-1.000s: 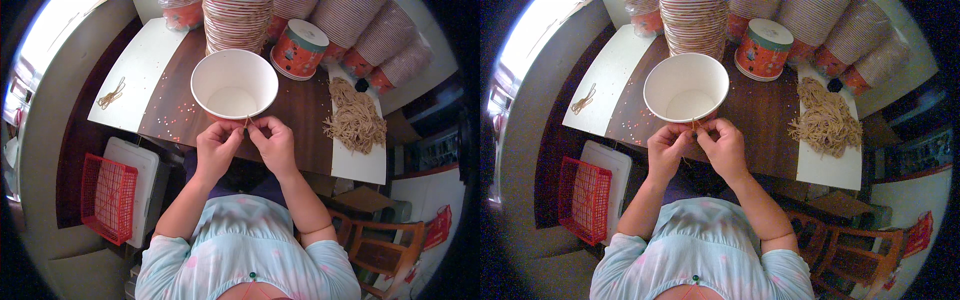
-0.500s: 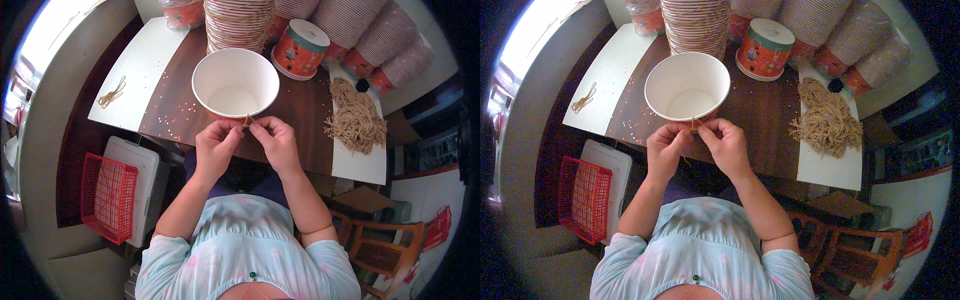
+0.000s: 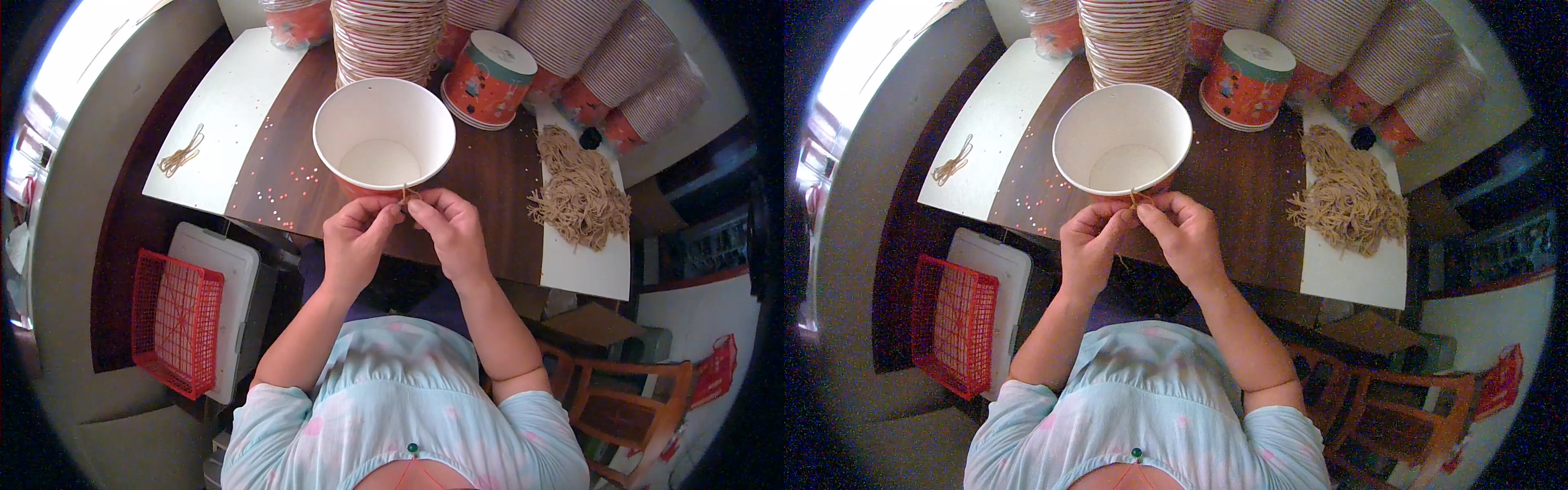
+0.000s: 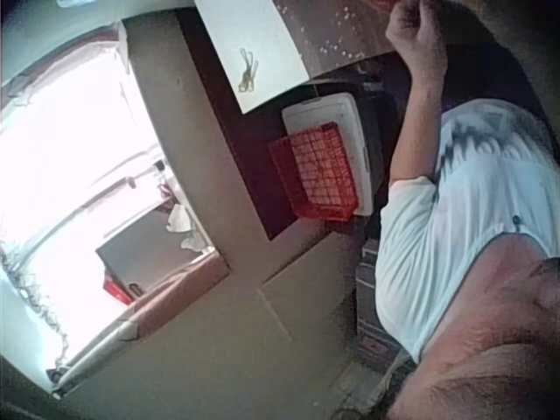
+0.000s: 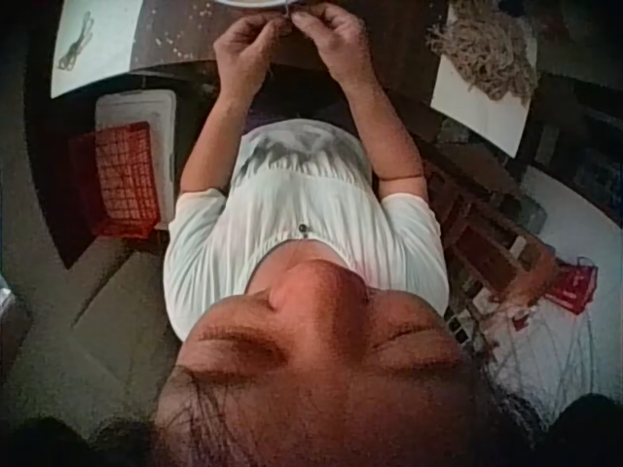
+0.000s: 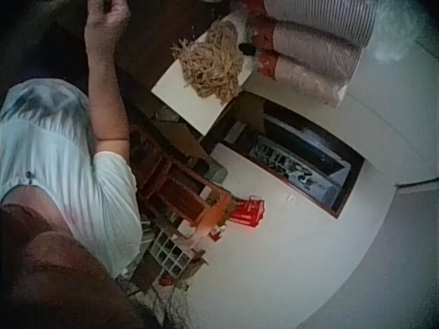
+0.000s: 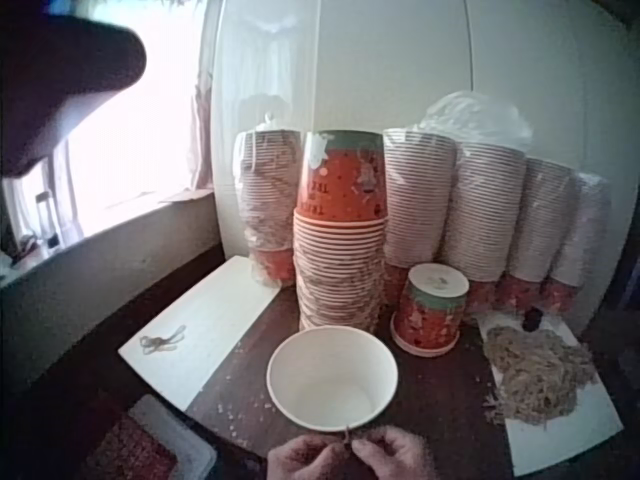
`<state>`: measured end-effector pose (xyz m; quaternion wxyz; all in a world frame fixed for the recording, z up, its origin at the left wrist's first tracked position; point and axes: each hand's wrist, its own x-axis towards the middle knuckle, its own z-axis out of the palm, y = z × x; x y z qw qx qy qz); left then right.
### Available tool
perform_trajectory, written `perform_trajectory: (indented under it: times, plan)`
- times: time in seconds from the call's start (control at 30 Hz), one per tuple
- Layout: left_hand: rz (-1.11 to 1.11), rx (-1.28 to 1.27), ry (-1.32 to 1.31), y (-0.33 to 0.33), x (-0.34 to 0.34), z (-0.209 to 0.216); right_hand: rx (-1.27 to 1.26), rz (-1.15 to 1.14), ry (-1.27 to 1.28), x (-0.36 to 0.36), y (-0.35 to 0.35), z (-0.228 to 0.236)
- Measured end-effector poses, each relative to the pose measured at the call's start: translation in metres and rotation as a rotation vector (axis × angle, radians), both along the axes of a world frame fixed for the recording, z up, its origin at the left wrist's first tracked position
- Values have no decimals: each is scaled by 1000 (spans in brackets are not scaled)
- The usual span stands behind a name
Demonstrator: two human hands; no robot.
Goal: The person is tying rubber bands around the edges of paper buckets for packaging.
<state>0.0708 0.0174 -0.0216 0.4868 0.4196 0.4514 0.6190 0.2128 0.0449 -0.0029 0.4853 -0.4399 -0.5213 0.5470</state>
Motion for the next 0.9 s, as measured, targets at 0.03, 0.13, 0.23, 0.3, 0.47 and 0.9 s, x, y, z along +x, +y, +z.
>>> perform_trajectory:
  times: [0.03,0.13,0.23,0.3,0.47,0.9]
  plan:
    - [-3,-2,-5,0,0,0,-22,12,25,0,0,0]
    - [-11,29,-15,0,0,2,-16,27,83,0,-1,-2]
    - [-21,90,-28,-2,2,5,-25,28,62,1,-1,-3]
    - [-32,106,-44,-5,3,7,-10,27,-7,0,-1,-4]
    - [-24,39,98,-4,3,10,67,30,-19,-1,-2,-4]
    - [-31,61,-61,-1,-1,10,60,20,-66,-1,-2,-4]
